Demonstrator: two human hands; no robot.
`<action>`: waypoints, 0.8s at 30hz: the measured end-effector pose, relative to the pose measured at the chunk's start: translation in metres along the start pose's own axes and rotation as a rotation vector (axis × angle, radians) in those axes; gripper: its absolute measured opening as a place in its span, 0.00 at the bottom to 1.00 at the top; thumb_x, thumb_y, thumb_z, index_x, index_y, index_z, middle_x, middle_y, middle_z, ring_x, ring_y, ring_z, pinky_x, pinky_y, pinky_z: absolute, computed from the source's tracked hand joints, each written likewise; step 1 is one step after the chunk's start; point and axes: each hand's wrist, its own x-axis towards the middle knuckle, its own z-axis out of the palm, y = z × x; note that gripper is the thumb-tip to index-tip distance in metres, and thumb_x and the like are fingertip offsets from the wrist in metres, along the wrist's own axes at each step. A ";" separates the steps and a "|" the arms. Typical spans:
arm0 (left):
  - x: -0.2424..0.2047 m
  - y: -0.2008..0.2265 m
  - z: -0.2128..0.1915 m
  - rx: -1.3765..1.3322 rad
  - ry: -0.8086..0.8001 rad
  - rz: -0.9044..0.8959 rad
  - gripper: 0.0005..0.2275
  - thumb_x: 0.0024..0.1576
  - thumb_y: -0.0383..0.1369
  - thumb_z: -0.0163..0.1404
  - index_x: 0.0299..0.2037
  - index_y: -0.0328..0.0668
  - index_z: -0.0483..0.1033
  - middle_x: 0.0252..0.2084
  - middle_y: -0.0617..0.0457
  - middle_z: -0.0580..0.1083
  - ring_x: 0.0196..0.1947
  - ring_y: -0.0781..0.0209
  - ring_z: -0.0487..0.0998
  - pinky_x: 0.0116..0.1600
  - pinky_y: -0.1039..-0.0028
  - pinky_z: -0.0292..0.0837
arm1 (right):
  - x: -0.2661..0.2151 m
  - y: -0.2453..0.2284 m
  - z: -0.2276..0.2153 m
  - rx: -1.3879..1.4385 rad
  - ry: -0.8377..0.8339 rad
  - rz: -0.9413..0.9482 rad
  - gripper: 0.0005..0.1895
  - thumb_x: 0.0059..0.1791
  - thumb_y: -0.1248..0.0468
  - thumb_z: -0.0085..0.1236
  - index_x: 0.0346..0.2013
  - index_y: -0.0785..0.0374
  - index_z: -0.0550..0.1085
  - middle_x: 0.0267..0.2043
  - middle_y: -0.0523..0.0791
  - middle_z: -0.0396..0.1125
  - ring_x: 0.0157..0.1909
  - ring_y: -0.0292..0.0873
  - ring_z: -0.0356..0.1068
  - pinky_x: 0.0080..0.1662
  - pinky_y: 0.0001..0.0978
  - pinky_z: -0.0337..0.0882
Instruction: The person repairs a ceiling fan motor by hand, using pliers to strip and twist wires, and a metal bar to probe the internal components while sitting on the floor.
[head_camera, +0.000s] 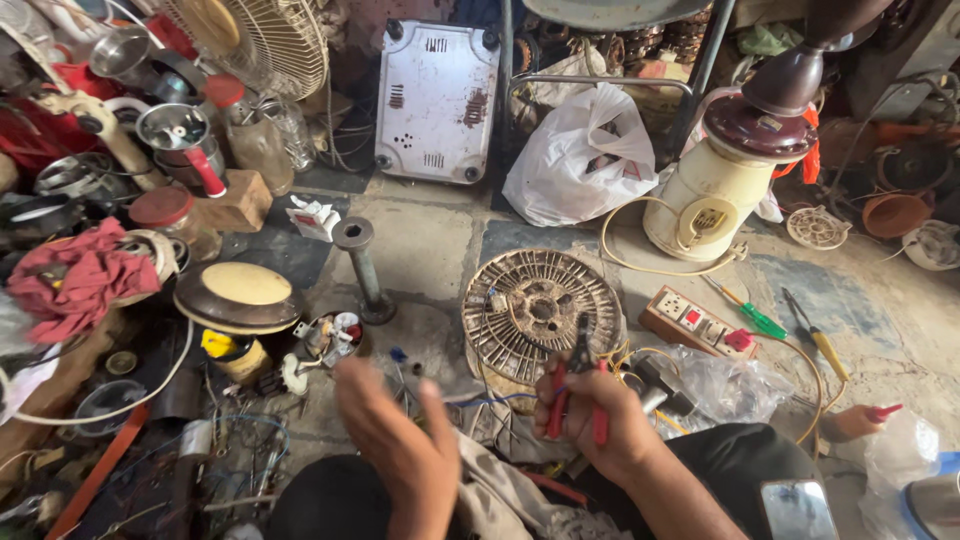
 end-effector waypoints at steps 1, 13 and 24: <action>-0.009 0.018 -0.012 0.220 -0.014 0.379 0.19 0.63 0.34 0.48 0.61 0.34 0.63 0.62 0.32 0.69 0.69 0.36 0.64 0.74 0.49 0.53 | -0.005 0.002 0.004 -0.085 0.051 0.084 0.16 0.45 0.62 0.50 0.46 0.62 0.67 0.35 0.49 0.67 0.35 0.50 0.69 0.41 0.48 0.72; -0.013 0.105 -0.027 -0.427 -0.759 -0.220 0.17 0.57 0.35 0.58 0.54 0.37 0.77 0.42 0.44 0.82 0.43 0.54 0.85 0.49 0.68 0.76 | -0.050 -0.011 0.005 -0.086 -0.092 0.135 0.17 0.50 0.59 0.48 0.50 0.66 0.67 0.38 0.49 0.69 0.39 0.49 0.73 0.43 0.49 0.75; -0.010 0.072 -0.004 -0.389 -0.680 -0.232 0.06 0.57 0.29 0.58 0.40 0.36 0.83 0.30 0.55 0.81 0.28 0.71 0.77 0.35 0.77 0.71 | -0.021 -0.011 -0.023 -0.105 0.180 0.060 0.19 0.46 0.60 0.48 0.50 0.63 0.69 0.40 0.50 0.72 0.41 0.52 0.74 0.43 0.51 0.75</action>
